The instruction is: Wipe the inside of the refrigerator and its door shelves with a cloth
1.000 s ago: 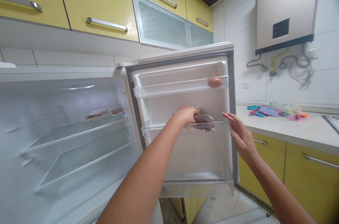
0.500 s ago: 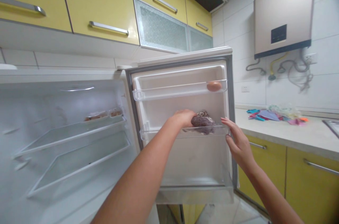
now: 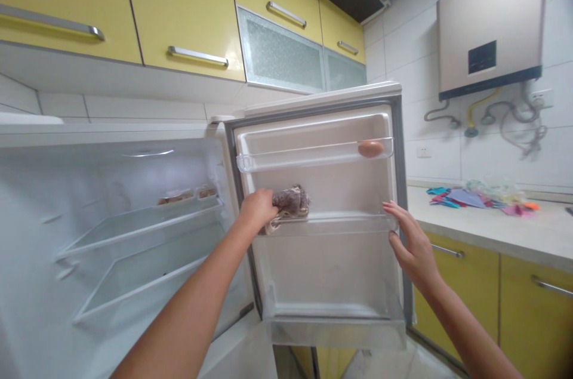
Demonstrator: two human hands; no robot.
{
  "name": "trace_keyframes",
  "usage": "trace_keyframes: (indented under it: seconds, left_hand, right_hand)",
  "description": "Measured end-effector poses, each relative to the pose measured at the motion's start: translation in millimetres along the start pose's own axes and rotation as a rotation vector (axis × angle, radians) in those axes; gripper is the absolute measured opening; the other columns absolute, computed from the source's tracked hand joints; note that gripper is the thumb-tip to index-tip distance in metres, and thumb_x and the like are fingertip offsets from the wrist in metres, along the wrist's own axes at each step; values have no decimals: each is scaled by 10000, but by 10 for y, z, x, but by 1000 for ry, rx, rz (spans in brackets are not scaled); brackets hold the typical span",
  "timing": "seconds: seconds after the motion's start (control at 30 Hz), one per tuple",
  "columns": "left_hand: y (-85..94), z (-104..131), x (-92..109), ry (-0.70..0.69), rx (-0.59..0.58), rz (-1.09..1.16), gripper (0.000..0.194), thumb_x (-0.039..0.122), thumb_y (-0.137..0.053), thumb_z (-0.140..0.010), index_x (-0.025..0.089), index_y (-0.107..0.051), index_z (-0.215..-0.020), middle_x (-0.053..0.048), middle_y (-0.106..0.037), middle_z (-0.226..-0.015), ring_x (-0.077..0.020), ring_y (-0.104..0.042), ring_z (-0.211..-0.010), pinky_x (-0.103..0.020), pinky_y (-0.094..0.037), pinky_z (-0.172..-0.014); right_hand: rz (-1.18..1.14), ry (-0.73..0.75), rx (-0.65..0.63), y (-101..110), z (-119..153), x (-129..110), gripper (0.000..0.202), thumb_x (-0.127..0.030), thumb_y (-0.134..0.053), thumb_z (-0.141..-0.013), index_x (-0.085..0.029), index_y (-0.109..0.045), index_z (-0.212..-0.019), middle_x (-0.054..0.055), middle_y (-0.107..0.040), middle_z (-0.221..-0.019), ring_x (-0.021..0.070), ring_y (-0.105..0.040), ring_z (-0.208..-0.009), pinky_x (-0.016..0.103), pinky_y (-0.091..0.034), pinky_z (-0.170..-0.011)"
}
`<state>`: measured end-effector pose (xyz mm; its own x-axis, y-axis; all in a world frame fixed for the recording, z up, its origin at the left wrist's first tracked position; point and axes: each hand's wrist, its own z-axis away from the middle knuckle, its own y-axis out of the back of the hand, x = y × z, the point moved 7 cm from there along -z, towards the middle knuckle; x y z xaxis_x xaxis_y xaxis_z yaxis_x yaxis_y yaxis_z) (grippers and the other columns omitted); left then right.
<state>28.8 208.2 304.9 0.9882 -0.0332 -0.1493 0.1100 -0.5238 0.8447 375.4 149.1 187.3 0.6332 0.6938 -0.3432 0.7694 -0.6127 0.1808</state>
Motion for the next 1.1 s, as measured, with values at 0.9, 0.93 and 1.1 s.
trace_keyframes:
  seconds: [0.9,0.93,1.1]
  left_hand:
    - [83,-176,1237,110,50,348,554,525,-457,-924,74,-749,-1062,-258,-749,-1075,-311,-726,-1008,-364,-555,-872]
    - [99,-187,1379,82,43,363,549,529,-470,-919,80,-752,-1057,-253,-752,-1072,-306,-729,-1001,-357,-558,-869]
    - [181,-268,2089,-48,26,414,485,485,-496,-914,104,-752,-1071,-204,-765,-1067,-284,-730,-1019,-334,-568,-888]
  right_hand:
    - [-91,-60,32,-17,48,-197,414,-332,-486,-904,-291,-546,-1312,93,-567,-1417,337,-433,-1421,594,-328,-1177]
    - [-93,-62,33,-18,56,-203,416,-334,-485,-905,-291,-544,-1315,93,-564,-1421,336,-429,-1424,592,-323,-1180]
    - [-115,-64,43,-39,72,-191,414,-348,-488,-902,-277,-555,-1305,94,-557,-1419,336,-424,-1424,590,-322,-1177]
